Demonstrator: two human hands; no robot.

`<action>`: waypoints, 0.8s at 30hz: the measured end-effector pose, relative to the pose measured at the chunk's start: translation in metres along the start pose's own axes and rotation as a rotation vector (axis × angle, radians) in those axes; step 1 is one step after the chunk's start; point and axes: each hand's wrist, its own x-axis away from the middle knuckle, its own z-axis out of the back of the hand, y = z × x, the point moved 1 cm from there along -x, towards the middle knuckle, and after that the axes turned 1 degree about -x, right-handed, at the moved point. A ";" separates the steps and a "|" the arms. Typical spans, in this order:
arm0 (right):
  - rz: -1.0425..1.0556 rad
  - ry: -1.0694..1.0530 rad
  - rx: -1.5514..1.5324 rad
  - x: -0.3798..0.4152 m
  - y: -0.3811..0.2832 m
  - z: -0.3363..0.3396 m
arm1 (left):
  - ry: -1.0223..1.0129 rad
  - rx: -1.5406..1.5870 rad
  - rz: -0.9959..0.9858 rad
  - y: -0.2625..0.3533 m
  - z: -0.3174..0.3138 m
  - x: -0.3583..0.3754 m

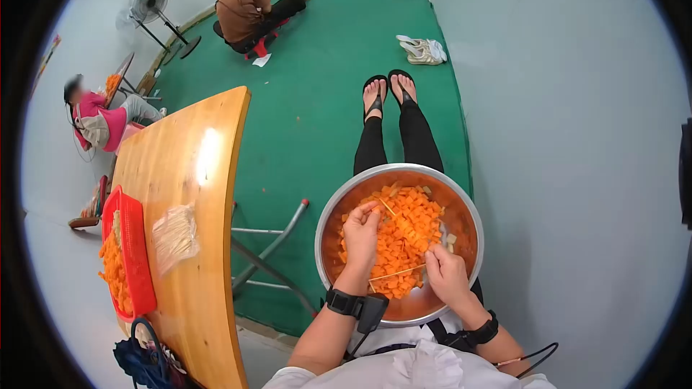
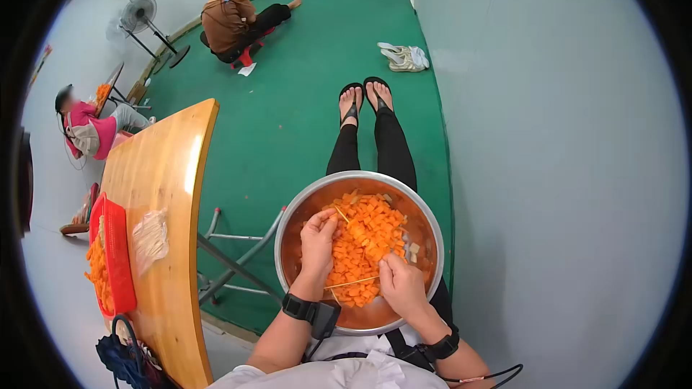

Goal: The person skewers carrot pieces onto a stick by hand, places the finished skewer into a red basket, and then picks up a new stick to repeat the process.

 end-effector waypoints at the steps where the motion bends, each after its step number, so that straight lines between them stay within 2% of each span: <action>1: -0.005 0.002 -0.014 0.003 -0.002 -0.002 | 0.002 0.005 0.006 0.001 0.004 0.003; 3: 0.058 0.035 -0.010 -0.015 0.009 0.005 | -0.021 0.050 -0.046 -0.001 -0.013 -0.014; 11: 0.031 0.022 -0.023 0.000 0.004 0.004 | -0.012 0.027 -0.029 0.000 -0.005 -0.001; 17: 0.084 0.043 -0.028 0.000 0.006 0.002 | 0.037 0.127 -0.073 -0.004 -0.003 -0.003; 24: 0.099 0.027 -0.007 0.001 0.006 0.003 | 0.053 0.094 -0.092 -0.001 -0.004 -0.002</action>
